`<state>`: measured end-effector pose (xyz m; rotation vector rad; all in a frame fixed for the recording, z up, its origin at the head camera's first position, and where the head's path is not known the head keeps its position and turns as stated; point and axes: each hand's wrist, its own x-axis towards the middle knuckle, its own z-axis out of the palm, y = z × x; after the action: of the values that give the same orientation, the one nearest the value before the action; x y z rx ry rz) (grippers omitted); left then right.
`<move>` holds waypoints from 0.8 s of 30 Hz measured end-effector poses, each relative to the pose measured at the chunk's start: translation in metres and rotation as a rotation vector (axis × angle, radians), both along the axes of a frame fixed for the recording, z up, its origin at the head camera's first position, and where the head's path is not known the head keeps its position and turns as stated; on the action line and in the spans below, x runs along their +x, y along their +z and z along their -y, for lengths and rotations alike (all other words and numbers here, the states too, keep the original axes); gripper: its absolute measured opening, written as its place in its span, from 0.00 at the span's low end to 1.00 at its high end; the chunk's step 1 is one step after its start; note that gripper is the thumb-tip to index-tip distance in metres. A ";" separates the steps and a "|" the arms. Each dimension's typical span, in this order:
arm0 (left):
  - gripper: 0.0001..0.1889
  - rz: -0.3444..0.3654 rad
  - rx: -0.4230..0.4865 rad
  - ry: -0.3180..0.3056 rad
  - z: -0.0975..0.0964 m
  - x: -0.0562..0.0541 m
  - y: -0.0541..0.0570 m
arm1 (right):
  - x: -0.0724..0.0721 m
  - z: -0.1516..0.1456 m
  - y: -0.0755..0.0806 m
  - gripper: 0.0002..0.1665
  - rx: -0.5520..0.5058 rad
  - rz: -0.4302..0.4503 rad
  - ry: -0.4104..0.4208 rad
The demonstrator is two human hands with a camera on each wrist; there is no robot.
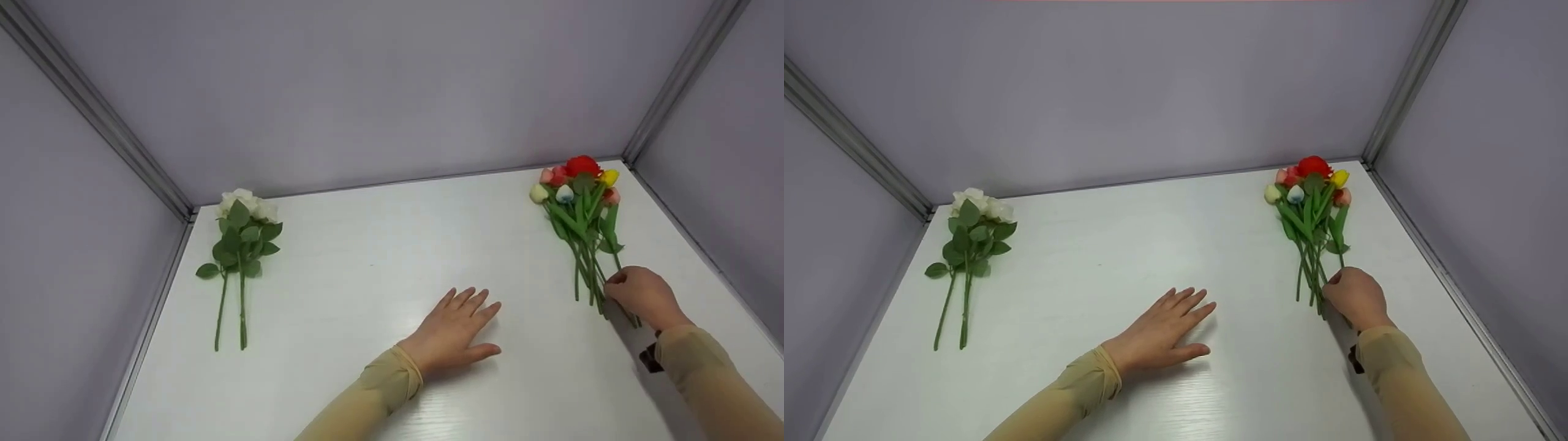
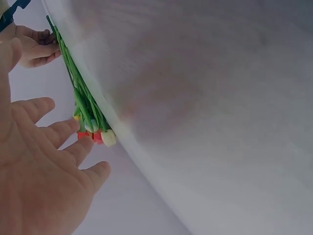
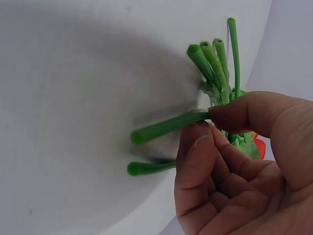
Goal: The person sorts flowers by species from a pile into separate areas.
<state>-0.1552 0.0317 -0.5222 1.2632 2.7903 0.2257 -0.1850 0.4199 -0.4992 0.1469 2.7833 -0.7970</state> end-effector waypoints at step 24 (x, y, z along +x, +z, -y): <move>0.16 0.674 1.165 0.544 0.033 -0.045 0.028 | 0.010 0.171 0.008 0.17 -0.632 -0.114 0.027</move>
<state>-0.2007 -0.0017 -0.4946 0.2338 2.2021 2.0289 -0.1749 0.2488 -0.4912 -0.0529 2.4720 -1.6626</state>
